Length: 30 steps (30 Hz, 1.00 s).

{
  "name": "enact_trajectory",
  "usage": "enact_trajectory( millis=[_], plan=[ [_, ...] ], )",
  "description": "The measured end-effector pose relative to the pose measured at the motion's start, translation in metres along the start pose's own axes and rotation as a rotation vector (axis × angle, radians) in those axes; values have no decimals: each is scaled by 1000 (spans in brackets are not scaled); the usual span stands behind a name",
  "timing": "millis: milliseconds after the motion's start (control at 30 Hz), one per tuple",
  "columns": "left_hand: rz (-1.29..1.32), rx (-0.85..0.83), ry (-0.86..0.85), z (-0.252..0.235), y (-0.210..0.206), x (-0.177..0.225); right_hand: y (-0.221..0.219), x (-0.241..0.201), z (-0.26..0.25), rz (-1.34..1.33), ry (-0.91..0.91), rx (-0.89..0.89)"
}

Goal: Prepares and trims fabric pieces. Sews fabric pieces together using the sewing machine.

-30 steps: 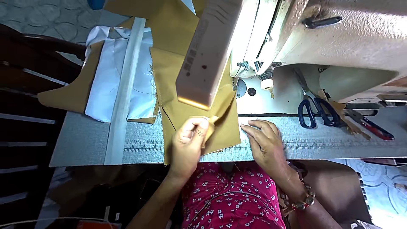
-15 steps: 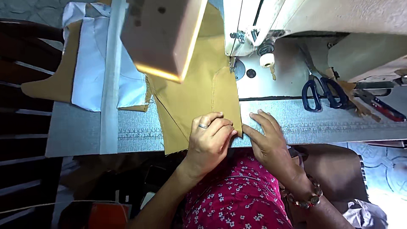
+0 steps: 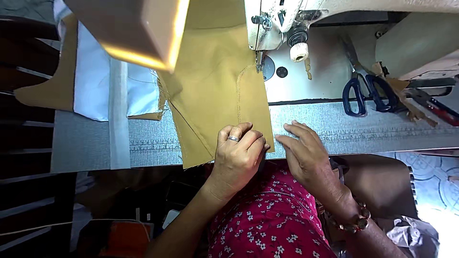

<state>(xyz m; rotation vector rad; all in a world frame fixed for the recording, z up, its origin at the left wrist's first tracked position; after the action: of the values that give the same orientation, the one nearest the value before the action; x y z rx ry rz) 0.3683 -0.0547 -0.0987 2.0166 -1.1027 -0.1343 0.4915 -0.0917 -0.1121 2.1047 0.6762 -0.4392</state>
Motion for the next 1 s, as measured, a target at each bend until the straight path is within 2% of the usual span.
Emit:
enact_trajectory(
  millis=[167, 233, 300, 400, 1000],
  plan=[
    [81, -110, 54, -2, 0, -3, -10, -4, 0, 101, 67, -88],
    [135, -60, 115, -9, 1, -13, -11, -4, -2, 139, 89, -86],
    [105, -47, 194, -12, -4, -27, -11, -5, -4, 160, 115, -72],
    [5, -175, 267, -4, -19, -48, -10, -8, -6, 175, 145, -66],
    [38, -263, 276, -22, -31, -75, -24, -1, -29, 196, 130, -49]
  ],
)
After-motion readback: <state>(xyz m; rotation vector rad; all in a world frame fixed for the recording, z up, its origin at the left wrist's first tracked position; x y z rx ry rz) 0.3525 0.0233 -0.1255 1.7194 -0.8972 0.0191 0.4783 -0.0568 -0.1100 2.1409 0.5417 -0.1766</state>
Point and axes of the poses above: each hand's wrist, its own z-axis away from the middle knuckle, its own y-axis out of the back of the hand, x = y × z, the point moved 10 cm from there along -z, towards the middle knuckle, and after that the axes turned 13 degrees about x, right-handed, at the moved point
